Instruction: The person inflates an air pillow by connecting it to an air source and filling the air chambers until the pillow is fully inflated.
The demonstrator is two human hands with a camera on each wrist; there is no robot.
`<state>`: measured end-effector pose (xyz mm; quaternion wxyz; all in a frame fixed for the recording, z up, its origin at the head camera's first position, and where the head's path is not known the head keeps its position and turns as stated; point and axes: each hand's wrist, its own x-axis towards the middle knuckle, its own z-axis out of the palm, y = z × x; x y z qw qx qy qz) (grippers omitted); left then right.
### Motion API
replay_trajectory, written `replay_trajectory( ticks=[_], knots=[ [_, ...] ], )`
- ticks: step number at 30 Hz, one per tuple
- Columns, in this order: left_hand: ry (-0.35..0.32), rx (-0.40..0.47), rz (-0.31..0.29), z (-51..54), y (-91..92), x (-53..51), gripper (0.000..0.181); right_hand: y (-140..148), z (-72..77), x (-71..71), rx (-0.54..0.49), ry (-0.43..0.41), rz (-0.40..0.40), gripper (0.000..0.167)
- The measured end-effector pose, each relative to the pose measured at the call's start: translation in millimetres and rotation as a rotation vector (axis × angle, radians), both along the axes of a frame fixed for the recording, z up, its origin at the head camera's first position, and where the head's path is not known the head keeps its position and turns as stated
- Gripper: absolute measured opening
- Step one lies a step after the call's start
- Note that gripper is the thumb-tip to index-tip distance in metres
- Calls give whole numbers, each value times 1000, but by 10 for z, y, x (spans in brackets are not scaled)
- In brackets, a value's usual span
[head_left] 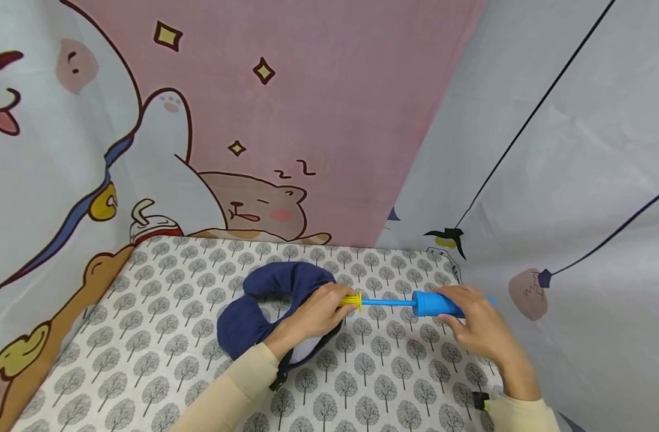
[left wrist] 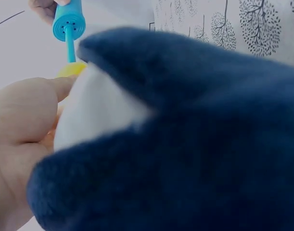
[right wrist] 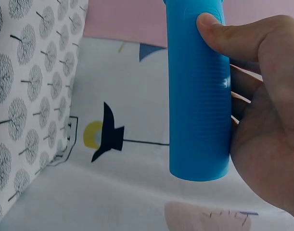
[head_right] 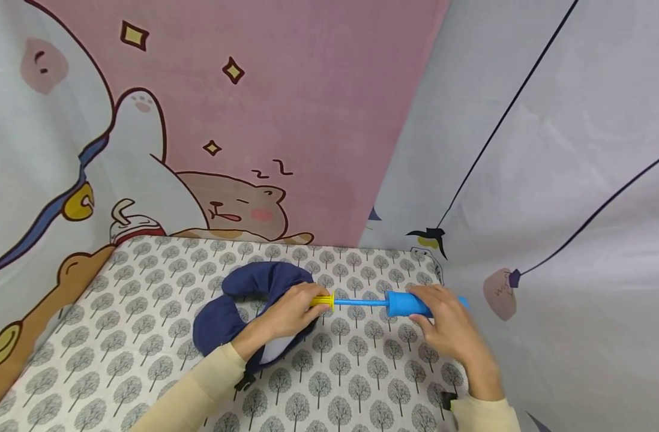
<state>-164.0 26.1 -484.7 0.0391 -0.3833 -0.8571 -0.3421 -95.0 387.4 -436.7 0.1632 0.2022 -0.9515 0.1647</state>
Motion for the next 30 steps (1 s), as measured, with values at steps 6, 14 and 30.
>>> replay_trajectory(
  ticks=[6, 14, 30],
  knots=[
    [20, 30, -37, -43, -7, -9, 16, -9, 31, 10, 14, 67, 27, 56],
    [9, 65, -26, -31, 5, 1, 17, -352, -31, -98, 56, 174, 99, 54],
    [-8, 57, 5, -30, 73, 31, 19, -916, -182, -174, 124, 215, 145, 48]
  ],
)
